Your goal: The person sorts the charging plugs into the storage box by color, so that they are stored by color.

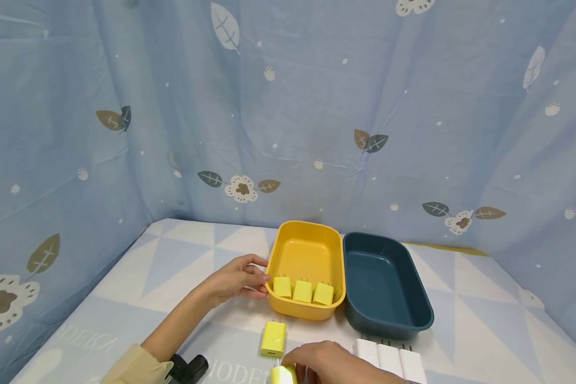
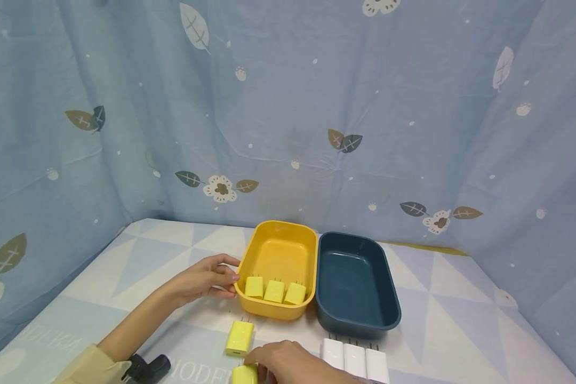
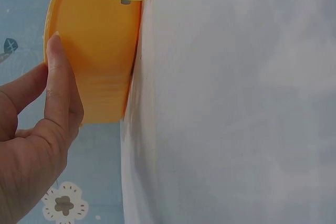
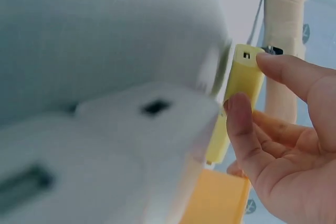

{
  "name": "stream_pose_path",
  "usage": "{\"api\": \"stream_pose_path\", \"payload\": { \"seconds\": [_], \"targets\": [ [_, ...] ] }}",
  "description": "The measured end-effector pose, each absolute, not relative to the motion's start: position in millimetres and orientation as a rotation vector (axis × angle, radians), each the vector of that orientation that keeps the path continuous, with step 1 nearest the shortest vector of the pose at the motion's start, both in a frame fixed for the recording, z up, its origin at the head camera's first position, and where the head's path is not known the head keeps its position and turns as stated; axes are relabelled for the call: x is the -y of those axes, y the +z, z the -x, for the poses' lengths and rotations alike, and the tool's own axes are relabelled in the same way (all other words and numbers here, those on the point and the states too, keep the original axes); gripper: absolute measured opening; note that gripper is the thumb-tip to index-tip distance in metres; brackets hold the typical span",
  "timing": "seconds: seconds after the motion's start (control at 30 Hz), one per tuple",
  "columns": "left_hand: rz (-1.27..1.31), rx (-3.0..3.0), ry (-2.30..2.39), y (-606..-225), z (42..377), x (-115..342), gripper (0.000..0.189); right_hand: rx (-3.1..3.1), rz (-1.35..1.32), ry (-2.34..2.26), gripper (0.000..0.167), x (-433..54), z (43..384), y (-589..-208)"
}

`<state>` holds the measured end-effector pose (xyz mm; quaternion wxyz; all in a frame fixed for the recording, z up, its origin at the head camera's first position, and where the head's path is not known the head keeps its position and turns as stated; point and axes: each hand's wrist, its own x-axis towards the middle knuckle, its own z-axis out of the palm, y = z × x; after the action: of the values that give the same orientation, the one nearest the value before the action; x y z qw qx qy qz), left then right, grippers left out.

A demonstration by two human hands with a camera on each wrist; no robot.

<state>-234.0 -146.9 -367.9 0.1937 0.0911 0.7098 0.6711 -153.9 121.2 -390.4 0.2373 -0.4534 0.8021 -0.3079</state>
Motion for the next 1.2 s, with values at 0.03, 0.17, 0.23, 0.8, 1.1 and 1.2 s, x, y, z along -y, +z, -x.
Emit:
{"api": "stream_pose_path", "payload": {
  "seconds": [0.03, 0.17, 0.23, 0.8, 1.1, 1.2],
  "targets": [
    [-0.253, -1.993, 1.88, -368, 234, 147, 0.046, -2.189, 1.211, -0.87, 0.035, -122, 149, -377],
    [-0.246, -2.001, 1.877, -368, 235, 146, 0.045, -2.18, 1.132, -0.912, 0.034, -128, 144, -359],
    [-0.236, -2.006, 1.872, -368, 235, 145, 0.045, -2.185, 1.121, -0.915, 0.035, -132, 143, -354],
    [-0.233, -1.996, 1.87, -368, 237, 146, 0.046, -2.246, 1.12, -1.022, 0.041, -161, 160, -310],
    [-0.22, -2.001, 1.861, -367, 237, 144, 0.046, -2.478, 1.074, -0.957, 0.047, -168, 193, -300],
    [-0.223, -1.997, 1.871, -368, 237, 146, 0.045, -2.542, 1.09, -0.939, 0.049, -166, 207, -301]
  ]
}}
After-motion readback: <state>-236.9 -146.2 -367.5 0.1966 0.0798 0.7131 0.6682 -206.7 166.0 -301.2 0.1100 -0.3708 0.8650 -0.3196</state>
